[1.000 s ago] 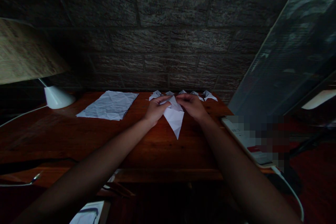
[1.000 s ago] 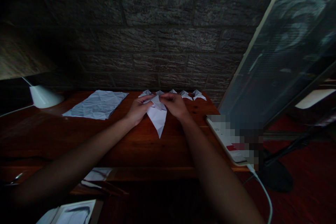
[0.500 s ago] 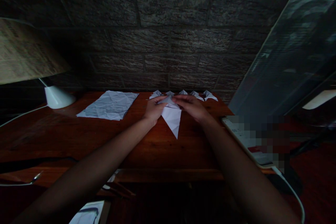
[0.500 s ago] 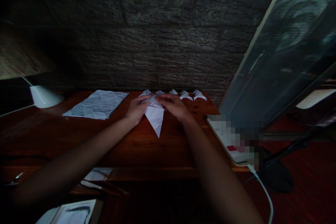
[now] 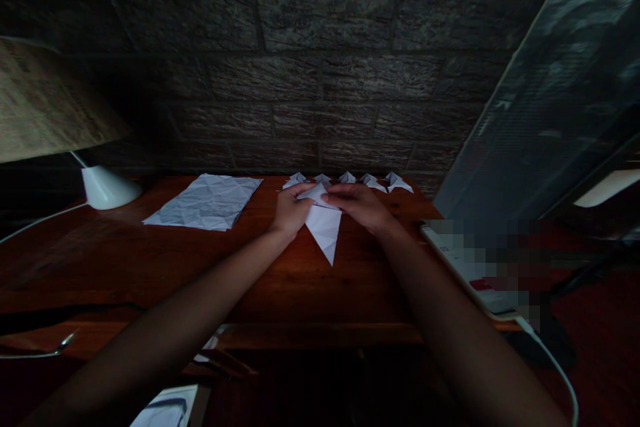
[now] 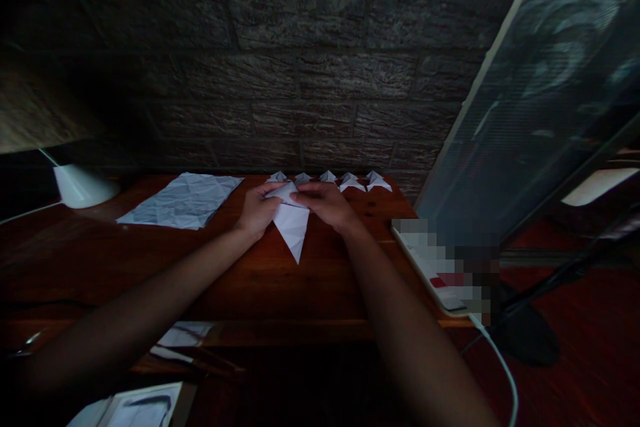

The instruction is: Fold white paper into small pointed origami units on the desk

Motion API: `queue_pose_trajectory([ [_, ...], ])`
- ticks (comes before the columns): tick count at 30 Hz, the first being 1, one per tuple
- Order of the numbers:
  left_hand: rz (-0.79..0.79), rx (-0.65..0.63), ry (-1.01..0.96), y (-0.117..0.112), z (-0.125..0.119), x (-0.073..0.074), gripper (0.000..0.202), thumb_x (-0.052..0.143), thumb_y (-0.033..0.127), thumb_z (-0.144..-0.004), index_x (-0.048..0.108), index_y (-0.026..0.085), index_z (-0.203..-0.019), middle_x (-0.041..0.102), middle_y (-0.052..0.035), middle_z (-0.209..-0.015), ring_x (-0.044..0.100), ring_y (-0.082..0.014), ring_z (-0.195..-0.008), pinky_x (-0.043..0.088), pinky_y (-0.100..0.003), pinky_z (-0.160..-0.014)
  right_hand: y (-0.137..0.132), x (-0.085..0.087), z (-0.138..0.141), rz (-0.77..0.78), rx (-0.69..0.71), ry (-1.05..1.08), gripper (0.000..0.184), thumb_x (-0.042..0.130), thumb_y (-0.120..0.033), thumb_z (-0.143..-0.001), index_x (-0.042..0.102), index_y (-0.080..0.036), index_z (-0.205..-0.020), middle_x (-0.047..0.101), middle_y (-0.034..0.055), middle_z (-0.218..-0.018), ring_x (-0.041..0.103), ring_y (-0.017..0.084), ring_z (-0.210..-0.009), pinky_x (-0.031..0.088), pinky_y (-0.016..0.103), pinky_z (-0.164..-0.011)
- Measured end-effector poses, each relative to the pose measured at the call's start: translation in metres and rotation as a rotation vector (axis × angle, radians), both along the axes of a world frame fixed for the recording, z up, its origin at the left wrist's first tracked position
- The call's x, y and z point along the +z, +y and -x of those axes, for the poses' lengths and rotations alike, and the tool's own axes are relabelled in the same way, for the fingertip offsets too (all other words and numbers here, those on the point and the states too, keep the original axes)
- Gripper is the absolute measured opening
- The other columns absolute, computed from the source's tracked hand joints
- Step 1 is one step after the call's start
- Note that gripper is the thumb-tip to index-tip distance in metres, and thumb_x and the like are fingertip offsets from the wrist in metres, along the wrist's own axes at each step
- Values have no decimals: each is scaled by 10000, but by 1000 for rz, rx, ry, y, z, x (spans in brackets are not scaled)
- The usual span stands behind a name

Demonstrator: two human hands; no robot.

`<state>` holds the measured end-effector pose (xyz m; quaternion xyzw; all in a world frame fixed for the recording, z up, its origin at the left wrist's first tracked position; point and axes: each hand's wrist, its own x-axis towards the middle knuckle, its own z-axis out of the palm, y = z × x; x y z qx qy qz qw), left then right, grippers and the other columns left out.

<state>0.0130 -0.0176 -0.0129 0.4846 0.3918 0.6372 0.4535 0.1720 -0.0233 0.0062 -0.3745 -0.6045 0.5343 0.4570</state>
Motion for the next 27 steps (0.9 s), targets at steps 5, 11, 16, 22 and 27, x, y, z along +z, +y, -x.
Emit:
queue_pose_trajectory([
  [5, 44, -99, 11, 1, 2, -2, 301, 741, 175, -561, 784, 169, -858, 746, -21, -826, 638, -178, -737, 465, -278, -695, 2, -1, -2, -2, -48, 14, 334, 850, -374, -617, 763, -180, -875, 748, 25, -862, 647, 152, -747, 503, 309, -755],
  [11, 97, -197, -67, 3, 6, -3, 361, 788, 162, -518, 777, 173, -878, 740, -30, -863, 642, -178, -767, 476, -300, -754, 4, -3, -4, -30, -67, 19, 340, 849, -373, -616, 770, -176, -882, 750, 35, -872, 654, 166, -763, 507, 332, -777],
  [16, 121, -245, -96, 3, 7, -1, 387, 785, 129, -498, 772, 169, -883, 728, -35, -891, 632, -174, -785, 469, -307, -774, 5, -2, -4, -27, -81, 40, 312, 849, -355, -612, 772, -180, -858, 753, 27, -852, 646, 153, -748, 507, 322, -784],
  [22, 131, -254, -120, 0, 6, 2, 384, 781, 101, -467, 782, 180, -842, 732, -17, -834, 625, -158, -730, 472, -286, -724, 7, -4, -5, -15, -94, 23, 294, 830, -366, -638, 774, -182, -860, 754, 34, -856, 643, 153, -728, 513, 318, -745],
  [27, 120, -241, -84, -1, 5, 3, 378, 784, 118, -476, 783, 173, -850, 729, -26, -856, 631, -174, -760, 482, -306, -760, 6, -6, -5, -48, -86, -12, 307, 812, -393, -655, 774, -184, -876, 752, 44, -865, 652, 168, -756, 521, 327, -750],
])
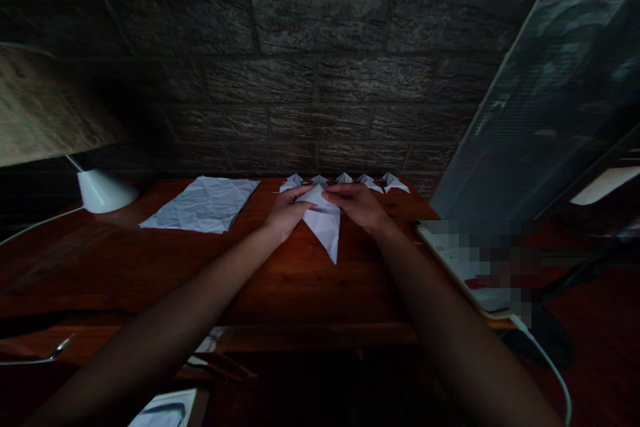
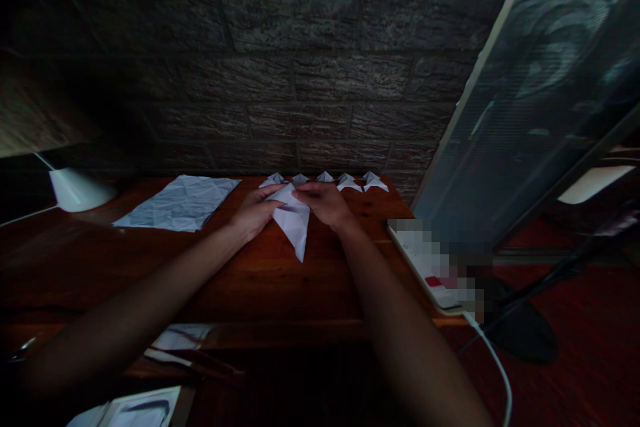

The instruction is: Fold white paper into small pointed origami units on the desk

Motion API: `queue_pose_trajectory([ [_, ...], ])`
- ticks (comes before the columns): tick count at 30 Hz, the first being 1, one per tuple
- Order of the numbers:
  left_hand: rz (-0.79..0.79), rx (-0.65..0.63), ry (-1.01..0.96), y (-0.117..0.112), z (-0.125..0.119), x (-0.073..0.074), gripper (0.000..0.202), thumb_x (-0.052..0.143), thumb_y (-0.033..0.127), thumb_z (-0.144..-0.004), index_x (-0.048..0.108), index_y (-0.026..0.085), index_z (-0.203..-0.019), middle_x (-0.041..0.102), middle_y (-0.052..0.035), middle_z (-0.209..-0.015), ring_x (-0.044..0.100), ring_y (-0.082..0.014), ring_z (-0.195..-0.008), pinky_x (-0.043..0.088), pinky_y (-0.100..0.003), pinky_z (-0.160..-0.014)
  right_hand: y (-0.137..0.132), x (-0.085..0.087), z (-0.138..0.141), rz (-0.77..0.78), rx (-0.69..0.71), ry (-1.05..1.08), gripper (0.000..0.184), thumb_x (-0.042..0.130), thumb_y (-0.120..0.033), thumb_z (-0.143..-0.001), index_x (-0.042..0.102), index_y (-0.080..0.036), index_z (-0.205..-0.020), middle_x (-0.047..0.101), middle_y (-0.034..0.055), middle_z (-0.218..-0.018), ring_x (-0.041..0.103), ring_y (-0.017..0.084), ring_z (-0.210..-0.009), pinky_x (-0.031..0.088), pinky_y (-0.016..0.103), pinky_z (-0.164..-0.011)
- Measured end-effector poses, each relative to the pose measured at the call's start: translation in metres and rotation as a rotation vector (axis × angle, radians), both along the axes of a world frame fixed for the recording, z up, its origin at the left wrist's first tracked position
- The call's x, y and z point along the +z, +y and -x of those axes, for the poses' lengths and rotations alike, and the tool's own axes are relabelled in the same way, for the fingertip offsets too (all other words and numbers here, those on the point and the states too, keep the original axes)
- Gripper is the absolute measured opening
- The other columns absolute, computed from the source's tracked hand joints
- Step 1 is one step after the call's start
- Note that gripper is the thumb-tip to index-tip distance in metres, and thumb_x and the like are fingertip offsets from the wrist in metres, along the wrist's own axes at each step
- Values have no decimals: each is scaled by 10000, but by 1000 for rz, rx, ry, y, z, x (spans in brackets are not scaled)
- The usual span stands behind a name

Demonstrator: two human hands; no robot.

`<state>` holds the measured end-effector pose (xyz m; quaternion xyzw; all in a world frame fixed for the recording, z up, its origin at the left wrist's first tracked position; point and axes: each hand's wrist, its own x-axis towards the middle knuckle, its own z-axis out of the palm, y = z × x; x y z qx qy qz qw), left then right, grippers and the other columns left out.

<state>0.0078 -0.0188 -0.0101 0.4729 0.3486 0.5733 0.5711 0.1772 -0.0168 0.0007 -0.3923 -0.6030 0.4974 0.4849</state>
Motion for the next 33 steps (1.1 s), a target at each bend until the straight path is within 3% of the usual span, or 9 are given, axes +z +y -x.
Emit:
queue_pose_trajectory([
  [5, -17, -4, 51, -2, 2, 3, 440, 784, 90, -494, 769, 169, -927, 724, -38, -939, 633, -174, -822, 483, -312, -806, 3, -1, -2, -57, -17, -52, 318, 795, -435, -665, 774, -182, -856, 755, 48, -875, 663, 188, -805, 521, 335, -782],
  [10, 32, -207, 24, -6, 8, 14, 621, 846, 122, -551, 710, 233, -1146, 720, -49, -1057, 655, -167, -893, 500, -312, -851, 6, 0, -8, -138, -74, -86, 286, 775, -435, -687, 777, -194, -843, 760, 37, -882, 653, 182, -795, 510, 320, -767],
  [14, 88, -223, 29, -2, 12, 17, 337, 838, 250, -642, 754, 167, -958, 739, -77, -924, 664, -162, -783, 513, -304, -763, 3, 1, -7, -186, -38, -113, 271, 752, -445, -720, 781, -214, -858, 760, 31, -898, 658, 194, -825, 508, 321, -758],
  [17, 33, -258, 116, 1, 13, 15, 293, 849, 238, -614, 757, 132, -872, 741, -81, -847, 662, -169, -721, 504, -312, -735, 0, 3, -5, -189, -28, -118, 261, 758, -437, -718, 777, -206, -838, 758, 38, -903, 659, 195, -836, 502, 323, -776],
  [25, -90, 13, 8, 5, 12, 12, 364, 824, 179, -591, 694, 176, -931, 732, -15, -838, 647, -137, -743, 484, -285, -778, -2, 10, -7, -61, -7, 10, 316, 847, -415, -596, 761, -191, -801, 742, 20, -799, 632, 156, -712, 497, 309, -734],
  [28, -136, -6, 28, 5, 12, 12, 443, 827, 173, -578, 676, 206, -993, 716, 12, -826, 640, -139, -749, 480, -284, -766, -2, 10, -8, -55, -13, 2, 319, 847, -436, -601, 761, -192, -788, 739, 20, -793, 632, 160, -709, 494, 306, -711],
  [33, -304, -3, 254, 4, 15, 12, 288, 824, 223, -611, 739, 192, -884, 728, -34, -930, 642, -177, -867, 476, -324, -851, -3, 10, -10, -73, 13, -61, 315, 834, -443, -620, 766, -190, -794, 731, 18, -791, 620, 154, -704, 481, 298, -691],
])
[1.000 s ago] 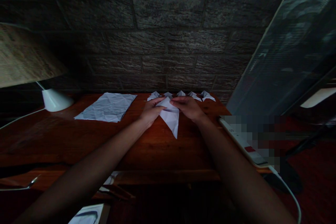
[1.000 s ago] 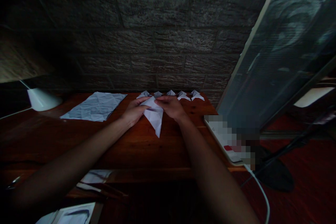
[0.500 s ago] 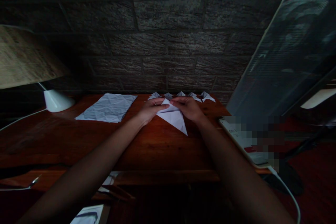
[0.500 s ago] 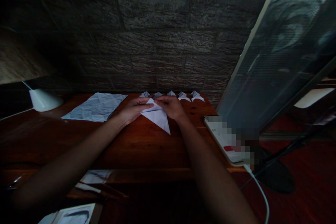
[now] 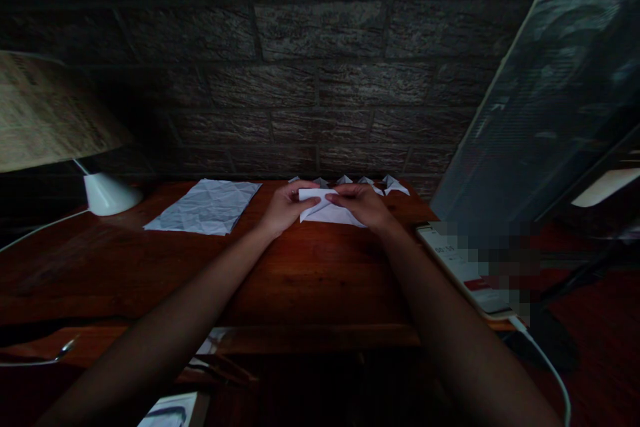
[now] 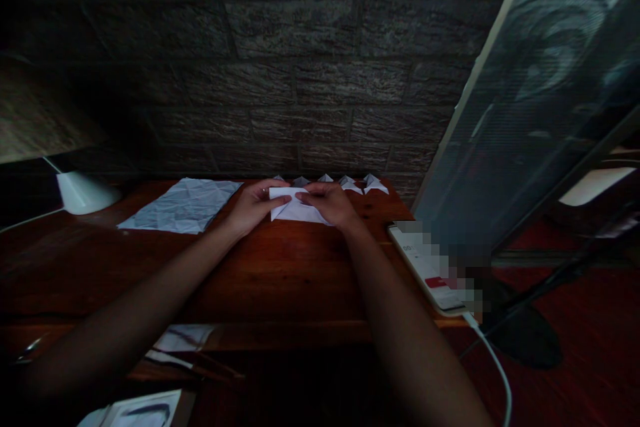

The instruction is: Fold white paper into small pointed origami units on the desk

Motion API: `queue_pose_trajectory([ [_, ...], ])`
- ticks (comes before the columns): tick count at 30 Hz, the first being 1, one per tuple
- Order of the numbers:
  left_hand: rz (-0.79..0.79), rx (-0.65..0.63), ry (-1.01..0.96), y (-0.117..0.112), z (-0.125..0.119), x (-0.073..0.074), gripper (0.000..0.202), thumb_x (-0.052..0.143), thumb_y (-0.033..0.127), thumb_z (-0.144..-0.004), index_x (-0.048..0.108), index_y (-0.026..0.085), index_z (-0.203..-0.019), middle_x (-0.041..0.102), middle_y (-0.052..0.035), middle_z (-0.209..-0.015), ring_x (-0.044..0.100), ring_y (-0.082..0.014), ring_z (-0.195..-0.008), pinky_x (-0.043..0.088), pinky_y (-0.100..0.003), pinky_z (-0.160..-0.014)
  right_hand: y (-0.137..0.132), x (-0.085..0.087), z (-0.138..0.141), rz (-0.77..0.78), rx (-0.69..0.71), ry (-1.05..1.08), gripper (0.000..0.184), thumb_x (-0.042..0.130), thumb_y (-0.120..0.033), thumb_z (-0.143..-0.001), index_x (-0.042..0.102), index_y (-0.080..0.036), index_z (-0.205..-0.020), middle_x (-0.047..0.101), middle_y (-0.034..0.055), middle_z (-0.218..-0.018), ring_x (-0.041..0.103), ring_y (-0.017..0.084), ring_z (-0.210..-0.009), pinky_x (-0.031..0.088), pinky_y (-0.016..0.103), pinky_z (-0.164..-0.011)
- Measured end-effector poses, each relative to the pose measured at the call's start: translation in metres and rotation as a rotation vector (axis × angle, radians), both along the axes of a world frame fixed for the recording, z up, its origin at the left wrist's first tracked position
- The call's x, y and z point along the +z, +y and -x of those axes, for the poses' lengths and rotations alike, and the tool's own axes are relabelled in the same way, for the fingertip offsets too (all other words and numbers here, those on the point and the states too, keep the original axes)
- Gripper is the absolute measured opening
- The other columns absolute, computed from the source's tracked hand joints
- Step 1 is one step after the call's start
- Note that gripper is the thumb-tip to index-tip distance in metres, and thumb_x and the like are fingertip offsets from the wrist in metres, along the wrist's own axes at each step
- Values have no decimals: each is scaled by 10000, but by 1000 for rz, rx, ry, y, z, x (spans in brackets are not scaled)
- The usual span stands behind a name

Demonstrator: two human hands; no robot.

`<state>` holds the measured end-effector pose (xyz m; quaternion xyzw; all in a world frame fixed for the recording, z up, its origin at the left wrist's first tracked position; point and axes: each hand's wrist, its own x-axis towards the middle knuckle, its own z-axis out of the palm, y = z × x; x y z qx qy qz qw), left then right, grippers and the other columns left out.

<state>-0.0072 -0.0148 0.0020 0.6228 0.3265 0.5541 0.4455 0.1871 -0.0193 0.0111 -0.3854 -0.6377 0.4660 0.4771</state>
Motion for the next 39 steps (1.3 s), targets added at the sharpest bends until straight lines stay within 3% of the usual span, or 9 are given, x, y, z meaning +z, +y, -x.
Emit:
queue_pose_trajectory([
  [9, -41, 42, 79, 1, 1, 1, 210, 833, 255, -625, 771, 211, -821, 757, -48, -903, 662, -192, -825, 498, -345, -825, 2, -1, -1, -1, 42, -17, 297, 799, -431, -667, 748, -180, -818, 723, 13, -789, 615, 140, -716, 476, 286, -702],
  [15, -90, 41, 96, 0, 1, 3, 202, 804, 243, -670, 779, 238, -870, 768, -49, -957, 672, -198, -869, 501, -352, -854, 0, 1, 0, -64, 19, -9, 364, 794, -382, -684, 723, -227, -1005, 701, -15, -762, 604, 137, -694, 460, 280, -664],
  [31, -147, 44, 105, 4, 3, -3, 208, 804, 302, -680, 762, 217, -865, 760, -55, -934, 669, -190, -858, 501, -347, -844, -2, 4, 0, -216, 26, -52, 247, 780, -407, -711, 709, -213, -845, 691, 0, -799, 597, 146, -740, 460, 295, -725],
  [39, -98, 31, 99, 6, 3, -4, 243, 821, 323, -661, 755, 206, -863, 746, -56, -941, 655, -194, -864, 484, -339, -841, -1, 4, 1, -181, -20, -22, 259, 805, -419, -678, 744, -210, -819, 715, 16, -831, 619, 162, -788, 465, 317, -774],
])
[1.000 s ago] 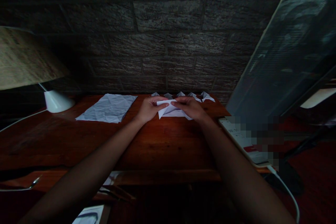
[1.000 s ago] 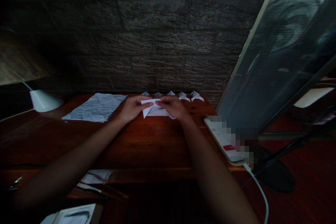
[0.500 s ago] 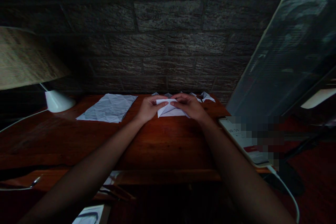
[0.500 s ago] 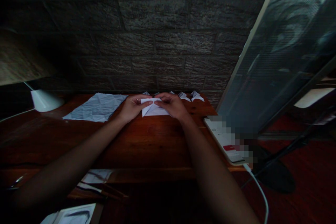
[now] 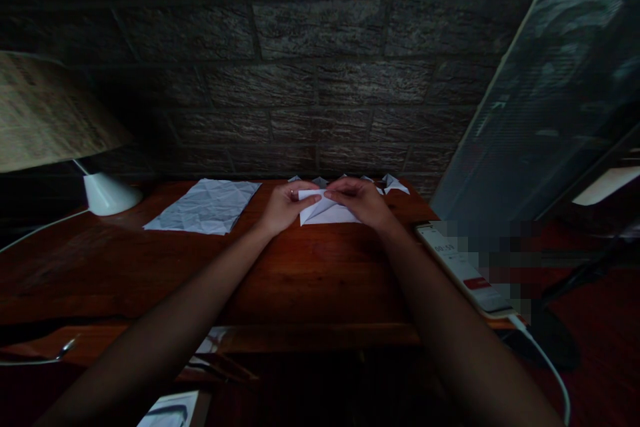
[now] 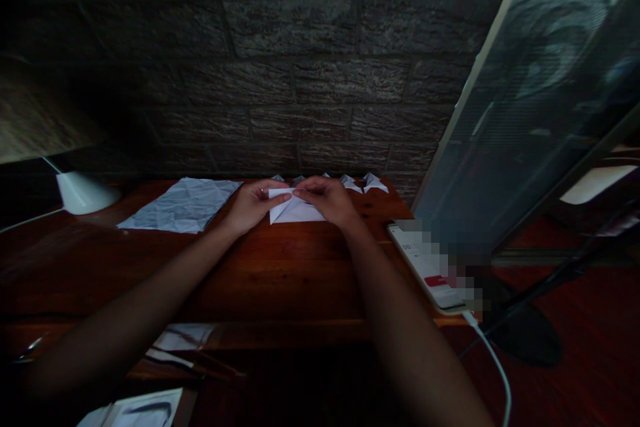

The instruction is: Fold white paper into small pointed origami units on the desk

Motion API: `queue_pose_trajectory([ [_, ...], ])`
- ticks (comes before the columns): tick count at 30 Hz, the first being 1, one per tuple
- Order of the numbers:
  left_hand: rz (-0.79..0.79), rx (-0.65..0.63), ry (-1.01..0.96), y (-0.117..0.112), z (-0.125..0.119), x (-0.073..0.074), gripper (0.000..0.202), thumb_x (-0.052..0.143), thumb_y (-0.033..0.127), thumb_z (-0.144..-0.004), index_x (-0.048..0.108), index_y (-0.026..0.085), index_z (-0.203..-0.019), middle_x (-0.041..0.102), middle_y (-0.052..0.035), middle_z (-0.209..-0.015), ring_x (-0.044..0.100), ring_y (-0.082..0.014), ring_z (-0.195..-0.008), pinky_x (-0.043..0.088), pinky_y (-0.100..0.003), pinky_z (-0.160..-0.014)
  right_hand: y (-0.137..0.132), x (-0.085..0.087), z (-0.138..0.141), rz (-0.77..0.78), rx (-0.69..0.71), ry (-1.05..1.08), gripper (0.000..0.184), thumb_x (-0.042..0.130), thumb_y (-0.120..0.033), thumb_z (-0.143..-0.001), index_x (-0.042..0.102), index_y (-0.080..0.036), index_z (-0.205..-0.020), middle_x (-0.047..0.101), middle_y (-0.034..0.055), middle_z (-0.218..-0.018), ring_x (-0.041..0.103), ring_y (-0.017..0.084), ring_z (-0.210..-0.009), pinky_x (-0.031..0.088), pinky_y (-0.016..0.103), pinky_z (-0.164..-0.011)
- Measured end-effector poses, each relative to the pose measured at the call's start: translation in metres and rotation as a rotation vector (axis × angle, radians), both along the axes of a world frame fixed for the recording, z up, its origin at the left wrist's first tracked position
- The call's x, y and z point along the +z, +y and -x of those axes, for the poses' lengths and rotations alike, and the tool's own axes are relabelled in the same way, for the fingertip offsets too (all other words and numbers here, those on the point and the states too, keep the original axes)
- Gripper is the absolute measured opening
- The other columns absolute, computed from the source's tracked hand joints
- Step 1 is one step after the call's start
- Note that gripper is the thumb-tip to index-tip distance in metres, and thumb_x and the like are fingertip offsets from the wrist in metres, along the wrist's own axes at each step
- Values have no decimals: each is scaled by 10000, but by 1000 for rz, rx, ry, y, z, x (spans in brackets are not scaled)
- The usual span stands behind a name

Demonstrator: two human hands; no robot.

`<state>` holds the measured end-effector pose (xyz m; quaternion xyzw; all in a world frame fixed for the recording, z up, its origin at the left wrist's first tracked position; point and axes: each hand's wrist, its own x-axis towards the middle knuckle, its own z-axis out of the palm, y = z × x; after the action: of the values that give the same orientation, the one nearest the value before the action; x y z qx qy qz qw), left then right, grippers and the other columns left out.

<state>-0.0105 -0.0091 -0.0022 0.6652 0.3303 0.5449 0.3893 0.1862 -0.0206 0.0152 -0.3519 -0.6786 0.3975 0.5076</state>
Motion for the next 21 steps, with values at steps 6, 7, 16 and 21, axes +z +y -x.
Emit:
queue_pose_trajectory([
  [6, -13, -31, 59, -2, -1, 1, 232, 804, 334, -694, 742, 199, -872, 740, -49, -900, 651, -181, -818, 487, -325, -792, -1, 0, 1, 188, -45, 91, 280, 820, -409, -624, 780, -198, -804, 732, 21, -799, 604, 149, -724, 471, 320, -744],
  [7, -16, -35, 71, -2, 0, 2, 227, 802, 328, -694, 739, 196, -867, 741, -46, -893, 652, -178, -811, 490, -324, -785, -1, 0, 1, 206, -41, 97, 282, 824, -405, -613, 782, -196, -798, 733, 21, -789, 599, 145, -710, 469, 317, -731],
  [16, 3, -1, 100, -2, 1, 3, 228, 801, 336, -695, 752, 188, -861, 768, -51, -910, 680, -184, -810, 521, -329, -771, -2, 2, 0, 221, -44, 78, 285, 826, -395, -606, 788, -181, -791, 726, 17, -751, 579, 129, -657, 463, 307, -697],
  [21, 20, -28, 100, -3, 1, 3, 230, 800, 325, -699, 754, 194, -883, 769, -47, -921, 682, -177, -811, 518, -331, -786, -2, 2, -1, 160, -58, 13, 274, 799, -400, -643, 782, -171, -794, 727, 30, -769, 589, 142, -684, 462, 310, -698],
])
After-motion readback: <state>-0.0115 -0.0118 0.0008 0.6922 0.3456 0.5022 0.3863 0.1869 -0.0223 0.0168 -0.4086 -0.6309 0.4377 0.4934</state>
